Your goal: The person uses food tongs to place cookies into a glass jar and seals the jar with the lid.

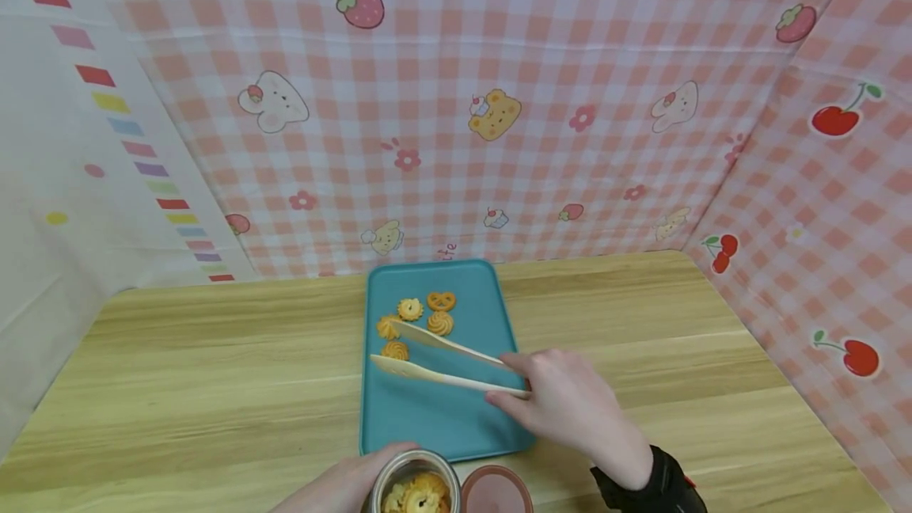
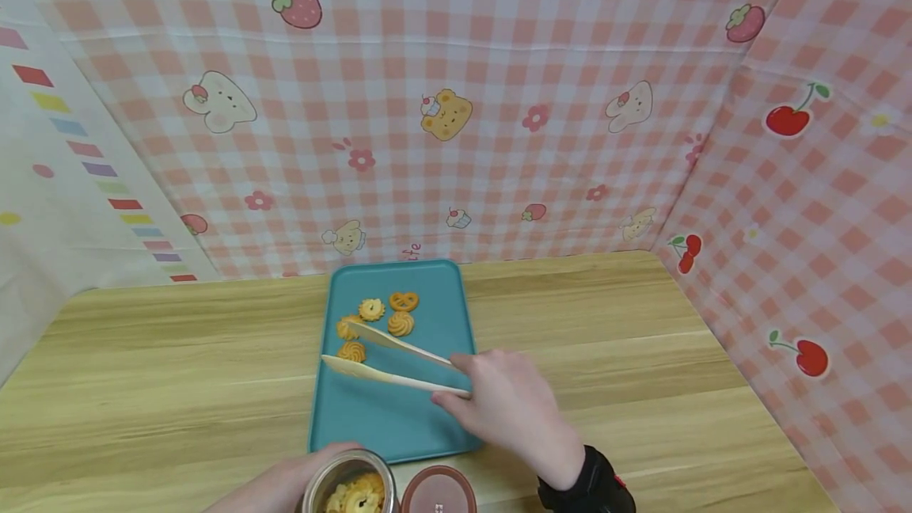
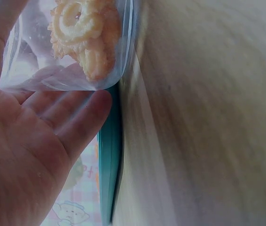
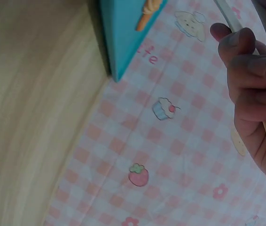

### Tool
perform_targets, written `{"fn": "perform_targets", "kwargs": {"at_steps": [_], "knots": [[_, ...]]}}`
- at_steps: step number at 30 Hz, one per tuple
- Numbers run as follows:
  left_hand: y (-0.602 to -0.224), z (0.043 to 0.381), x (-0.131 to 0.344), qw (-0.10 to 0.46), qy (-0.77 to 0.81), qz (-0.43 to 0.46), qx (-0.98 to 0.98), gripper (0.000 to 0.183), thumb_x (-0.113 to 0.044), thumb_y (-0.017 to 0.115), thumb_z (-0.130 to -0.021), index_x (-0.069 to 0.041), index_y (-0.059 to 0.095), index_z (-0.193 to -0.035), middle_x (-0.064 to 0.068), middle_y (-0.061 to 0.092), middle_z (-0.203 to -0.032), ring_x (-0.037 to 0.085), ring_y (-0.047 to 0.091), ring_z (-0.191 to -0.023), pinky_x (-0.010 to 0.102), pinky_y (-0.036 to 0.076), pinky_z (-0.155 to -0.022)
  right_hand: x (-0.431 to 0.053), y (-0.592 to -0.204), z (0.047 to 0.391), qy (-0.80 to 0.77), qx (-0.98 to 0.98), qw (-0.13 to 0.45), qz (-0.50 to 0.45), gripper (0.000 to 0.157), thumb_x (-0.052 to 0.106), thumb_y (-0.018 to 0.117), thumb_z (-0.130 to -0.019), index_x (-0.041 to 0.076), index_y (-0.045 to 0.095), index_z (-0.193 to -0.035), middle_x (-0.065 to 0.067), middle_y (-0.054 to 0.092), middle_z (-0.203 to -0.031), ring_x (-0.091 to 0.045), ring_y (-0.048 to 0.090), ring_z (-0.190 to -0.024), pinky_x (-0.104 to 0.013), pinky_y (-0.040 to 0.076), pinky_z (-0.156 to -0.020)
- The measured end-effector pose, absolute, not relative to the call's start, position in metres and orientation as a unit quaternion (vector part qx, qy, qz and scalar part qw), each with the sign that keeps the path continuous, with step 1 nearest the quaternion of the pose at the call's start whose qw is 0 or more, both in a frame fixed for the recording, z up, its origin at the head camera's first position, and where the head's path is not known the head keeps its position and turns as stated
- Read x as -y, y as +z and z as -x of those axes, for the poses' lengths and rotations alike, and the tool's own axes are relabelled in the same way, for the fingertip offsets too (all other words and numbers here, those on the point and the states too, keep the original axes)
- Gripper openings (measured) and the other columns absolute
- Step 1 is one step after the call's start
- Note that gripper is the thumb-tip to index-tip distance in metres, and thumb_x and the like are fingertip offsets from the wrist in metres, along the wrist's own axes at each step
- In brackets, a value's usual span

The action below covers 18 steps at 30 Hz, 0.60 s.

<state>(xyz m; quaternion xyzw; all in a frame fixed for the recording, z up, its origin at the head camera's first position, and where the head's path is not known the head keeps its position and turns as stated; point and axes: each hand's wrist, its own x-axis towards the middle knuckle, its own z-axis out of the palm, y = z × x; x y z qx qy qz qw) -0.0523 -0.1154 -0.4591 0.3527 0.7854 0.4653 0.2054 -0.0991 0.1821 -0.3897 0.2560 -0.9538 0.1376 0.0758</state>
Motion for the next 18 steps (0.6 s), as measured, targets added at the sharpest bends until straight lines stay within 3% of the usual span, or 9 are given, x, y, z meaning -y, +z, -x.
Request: {"fn": "perform_targets", "kwargs": {"at_steps": [10, 18], "knots": [[-0.459, 0.052, 0.116, 0.200, 0.453, -0.356, -0.792, 0.069, -0.041, 0.073, -0.082, -0.022, 0.043, -0.142, -0.012, 0.058, -0.124, 0.005, 0.055, -0.107, 0.030, 0.046, -0.087, -0.177, -0.403, 0.105, 0.132, 0.954, 0.075, -0.257, 0.035, 0.049, 0.070, -0.082, 0.019, 0.073, -0.100, 0.013, 0.032, -0.046, -0.002, 0.031, -0.042, -0.023, 0.021, -0.042], [-0.459, 0.052, 0.116, 0.198, 0.452, -0.360, -0.792, 0.070, -0.042, 0.073, -0.083, -0.019, 0.043, -0.142, -0.011, 0.058, -0.125, 0.006, 0.055, -0.107, 0.030, 0.046, -0.087, -0.176, -0.413, 0.108, 0.126, 0.958, 0.080, -0.245, 0.028, 0.051, 0.069, -0.082, 0.024, 0.066, -0.086, 0.012, 0.025, -0.049, -0.005, 0.027, -0.044, -0.024, 0.017, -0.045]]}}
